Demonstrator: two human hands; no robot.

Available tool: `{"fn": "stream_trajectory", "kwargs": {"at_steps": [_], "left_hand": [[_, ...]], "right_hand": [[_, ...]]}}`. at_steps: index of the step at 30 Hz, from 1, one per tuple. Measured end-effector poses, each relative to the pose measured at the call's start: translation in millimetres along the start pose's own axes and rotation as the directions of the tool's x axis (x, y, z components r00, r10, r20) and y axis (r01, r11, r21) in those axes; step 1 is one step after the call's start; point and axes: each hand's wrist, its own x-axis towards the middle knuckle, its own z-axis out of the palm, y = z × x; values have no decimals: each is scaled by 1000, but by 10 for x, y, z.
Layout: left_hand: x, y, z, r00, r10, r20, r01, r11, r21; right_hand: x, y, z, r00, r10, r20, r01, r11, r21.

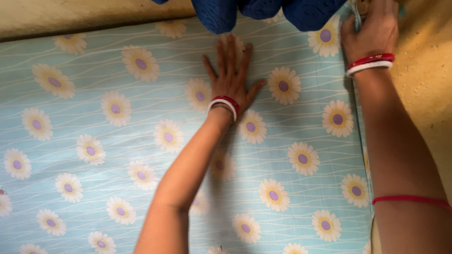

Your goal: The person spreads a light blue floral sheet over a mattress, smoothing it by hand. Then they place a dark floral quilt on top, followed by a blue patterned cloth, smoothing each layer to cover the bed.

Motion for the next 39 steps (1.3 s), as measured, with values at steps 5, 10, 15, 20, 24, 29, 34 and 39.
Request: {"fn": "stream_trajectory", "kwargs": {"at_steps": [5, 10, 15, 20, 24, 29, 34, 39], "left_hand": [[-55, 150, -98, 997, -36, 74, 36, 999, -4], [-42, 148, -138, 998, -35, 55, 34, 999, 16], [-40, 134, -70, 999, -37, 33, 36, 999, 21], [-47, 130, -84, 999, -36, 16, 36, 999, 22], [-48, 142, -97, 999, -40, 15, 39, 999, 17], [-68, 124, -80, 999, -40, 21, 40, 999, 12], [-60, 139, -73, 999, -38, 17, 38, 999, 13], [-69, 130, -104, 1000, -30, -9, 30, 999, 15]], "right_hand": [[73, 108, -26, 971, 102, 217, -30, 950, -312], [368, -1, -90, 881, 349, 319, -191, 880, -435], [580, -162, -264, 792, 487, 369, -456, 873, -176], [528, -156, -188, 825, 467, 317, -437, 884, -167], [428, 64, -63, 865, 470, 177, -473, 881, -24], [410, 322, -76, 764, 599, 240, -635, 764, 116], [492, 272, -188, 726, 589, 354, -640, 768, 33], [400, 299, -84, 860, 482, 167, -467, 876, -121]]}}
